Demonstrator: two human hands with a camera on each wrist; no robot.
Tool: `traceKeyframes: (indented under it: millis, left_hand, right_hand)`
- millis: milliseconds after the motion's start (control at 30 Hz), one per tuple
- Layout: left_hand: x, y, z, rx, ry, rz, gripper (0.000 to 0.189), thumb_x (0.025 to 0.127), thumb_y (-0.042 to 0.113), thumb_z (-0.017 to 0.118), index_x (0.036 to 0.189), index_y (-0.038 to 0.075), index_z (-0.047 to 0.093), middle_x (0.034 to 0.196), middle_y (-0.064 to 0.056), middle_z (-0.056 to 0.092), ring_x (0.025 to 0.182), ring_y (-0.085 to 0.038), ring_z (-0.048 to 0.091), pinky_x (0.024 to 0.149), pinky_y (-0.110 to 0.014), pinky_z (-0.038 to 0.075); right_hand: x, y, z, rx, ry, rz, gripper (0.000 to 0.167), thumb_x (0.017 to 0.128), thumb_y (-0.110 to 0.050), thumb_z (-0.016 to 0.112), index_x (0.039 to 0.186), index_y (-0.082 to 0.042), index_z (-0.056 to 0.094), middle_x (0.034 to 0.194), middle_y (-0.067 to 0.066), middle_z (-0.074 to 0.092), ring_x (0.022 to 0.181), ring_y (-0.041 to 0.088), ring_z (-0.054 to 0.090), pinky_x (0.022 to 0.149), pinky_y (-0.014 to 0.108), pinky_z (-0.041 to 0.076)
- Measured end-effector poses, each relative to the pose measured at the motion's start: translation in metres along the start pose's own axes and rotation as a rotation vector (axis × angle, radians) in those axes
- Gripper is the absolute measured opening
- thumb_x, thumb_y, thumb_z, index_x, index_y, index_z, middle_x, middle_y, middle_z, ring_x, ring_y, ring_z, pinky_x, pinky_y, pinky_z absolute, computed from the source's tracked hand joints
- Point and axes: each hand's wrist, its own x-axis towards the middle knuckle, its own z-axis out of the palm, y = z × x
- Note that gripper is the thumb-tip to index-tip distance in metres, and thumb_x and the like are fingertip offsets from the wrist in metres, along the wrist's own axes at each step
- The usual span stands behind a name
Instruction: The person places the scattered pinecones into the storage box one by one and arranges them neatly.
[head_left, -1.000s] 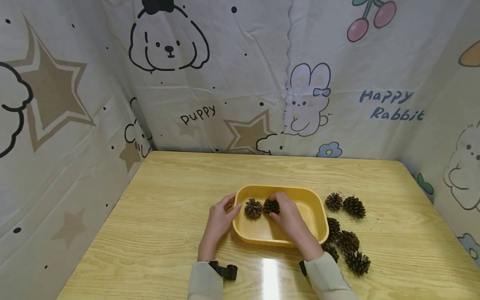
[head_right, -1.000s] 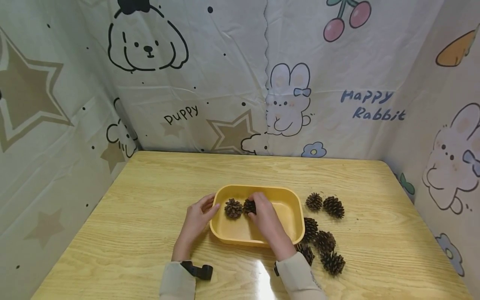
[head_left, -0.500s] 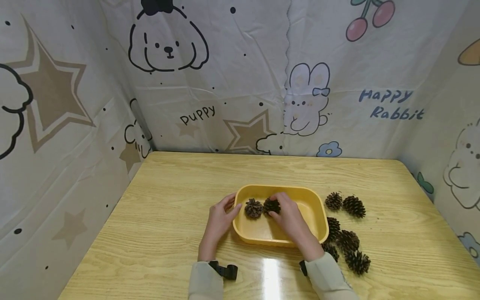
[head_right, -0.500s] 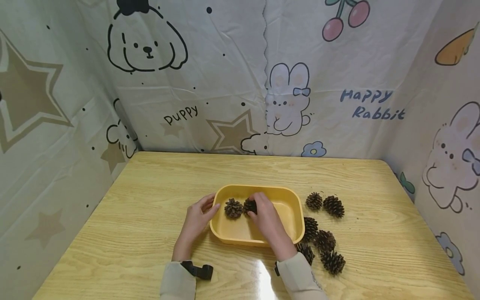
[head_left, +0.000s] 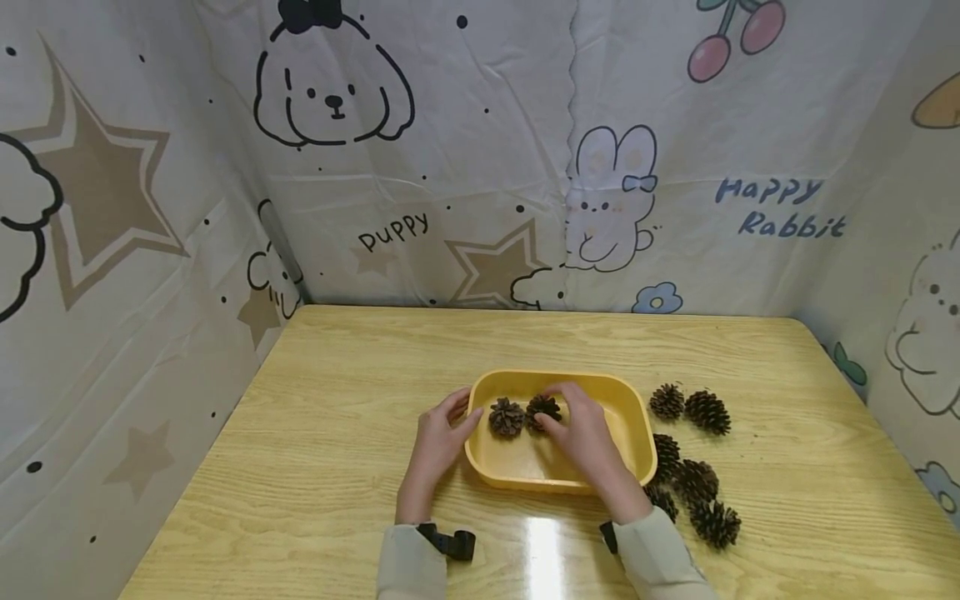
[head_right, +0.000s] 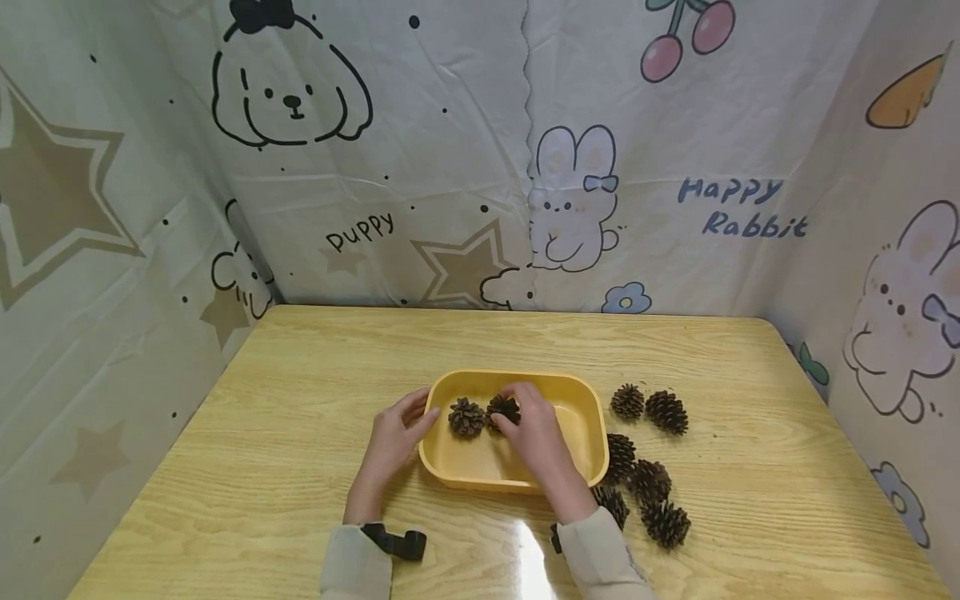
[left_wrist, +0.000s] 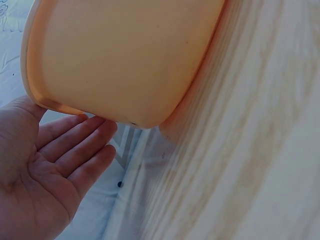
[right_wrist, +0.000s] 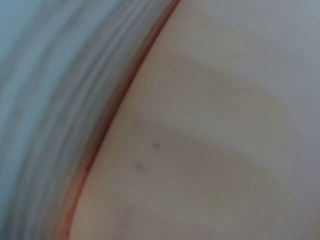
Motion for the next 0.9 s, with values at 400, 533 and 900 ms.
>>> traceKeyframes:
  millis: [400,533,900]
  left_hand:
    - [0.001,-0.001,0.001,0.023,0.007,-0.003,0.046,0.095,0.022,0.066,0.136,0.004,0.057,0.137,-0.019,0.060,0.125,-0.034,0.059,0.106,-0.041,0.053]
    - [0.000,-0.001,0.001,0.025,0.006,-0.008,0.047,0.095,0.023,0.066,0.136,0.004,0.057,0.137,-0.018,0.059,0.125,-0.034,0.059,0.106,-0.041,0.053]
    - [0.000,0.001,0.001,0.023,0.006,0.008,0.046,0.095,0.022,0.066,0.136,0.003,0.057,0.135,-0.019,0.061,0.125,-0.035,0.059,0.106,-0.043,0.053]
  right_hand:
    - [-0.009,0.012,-0.014,0.005,0.279,-0.117,0.045,0.077,-0.011,0.082,0.117,0.001,0.064,0.115,0.018,0.069,0.109,0.039,0.065,0.098,0.050,0.056]
    - [-0.013,0.017,-0.020,-0.024,0.370,-0.171,0.047,0.075,-0.009,0.084,0.116,0.001,0.065,0.112,0.018,0.069,0.105,0.037,0.066,0.094,0.050,0.058]
    - [-0.027,0.030,-0.035,-0.027,0.463,-0.209,0.051,0.070,-0.003,0.086,0.116,0.003,0.066,0.112,0.017,0.069,0.104,0.035,0.066,0.091,0.041,0.052]
